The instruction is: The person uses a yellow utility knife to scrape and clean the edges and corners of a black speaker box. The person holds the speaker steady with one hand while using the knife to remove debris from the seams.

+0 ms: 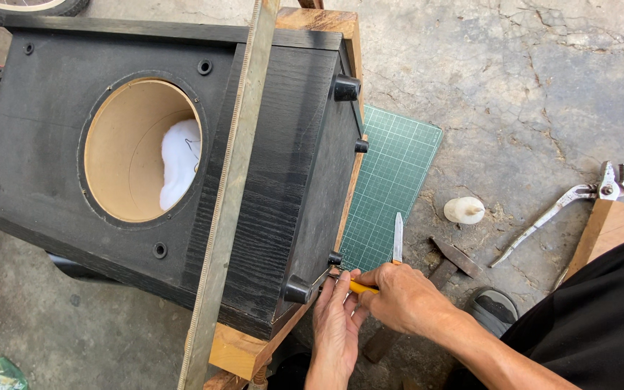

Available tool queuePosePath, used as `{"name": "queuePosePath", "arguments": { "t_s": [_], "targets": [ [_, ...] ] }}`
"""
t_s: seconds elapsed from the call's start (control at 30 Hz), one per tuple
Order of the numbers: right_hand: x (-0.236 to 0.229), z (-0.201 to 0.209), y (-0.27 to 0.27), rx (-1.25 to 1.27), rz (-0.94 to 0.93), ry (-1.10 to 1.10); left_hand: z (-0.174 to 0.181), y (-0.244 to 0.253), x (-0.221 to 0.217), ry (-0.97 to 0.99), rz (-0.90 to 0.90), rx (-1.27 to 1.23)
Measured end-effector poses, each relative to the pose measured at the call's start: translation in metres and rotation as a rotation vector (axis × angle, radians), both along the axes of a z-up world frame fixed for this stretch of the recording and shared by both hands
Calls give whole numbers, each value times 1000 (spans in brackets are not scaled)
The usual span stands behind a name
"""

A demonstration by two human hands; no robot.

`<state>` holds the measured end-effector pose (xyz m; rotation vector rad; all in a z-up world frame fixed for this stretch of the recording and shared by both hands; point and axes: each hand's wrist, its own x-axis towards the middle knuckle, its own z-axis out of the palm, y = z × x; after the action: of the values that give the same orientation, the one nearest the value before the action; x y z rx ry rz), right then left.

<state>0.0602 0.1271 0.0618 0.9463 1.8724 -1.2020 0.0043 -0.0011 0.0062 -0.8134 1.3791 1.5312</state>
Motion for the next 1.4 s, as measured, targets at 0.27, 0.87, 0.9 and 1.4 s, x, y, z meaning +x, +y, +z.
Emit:
{"name": "queuePosePath", "arguments": {
  "t_s": [0.27, 0.87, 0.9, 1.4],
  "targets": [
    [1, -26, -5, 40, 1, -10, -12, 4, -2, -34, -14, -15],
    [-5, -34, -8, 30, -16, -9, -29, 0, -5, -18, -23, -22],
    [-5, -36, -9, 17, -17, -17, -32, -2, -5, -11, -25, -22],
    [-18, -14, 3, -71, -32, -10, -37, -6, -9, -38, 44, 30]
  ]
}}
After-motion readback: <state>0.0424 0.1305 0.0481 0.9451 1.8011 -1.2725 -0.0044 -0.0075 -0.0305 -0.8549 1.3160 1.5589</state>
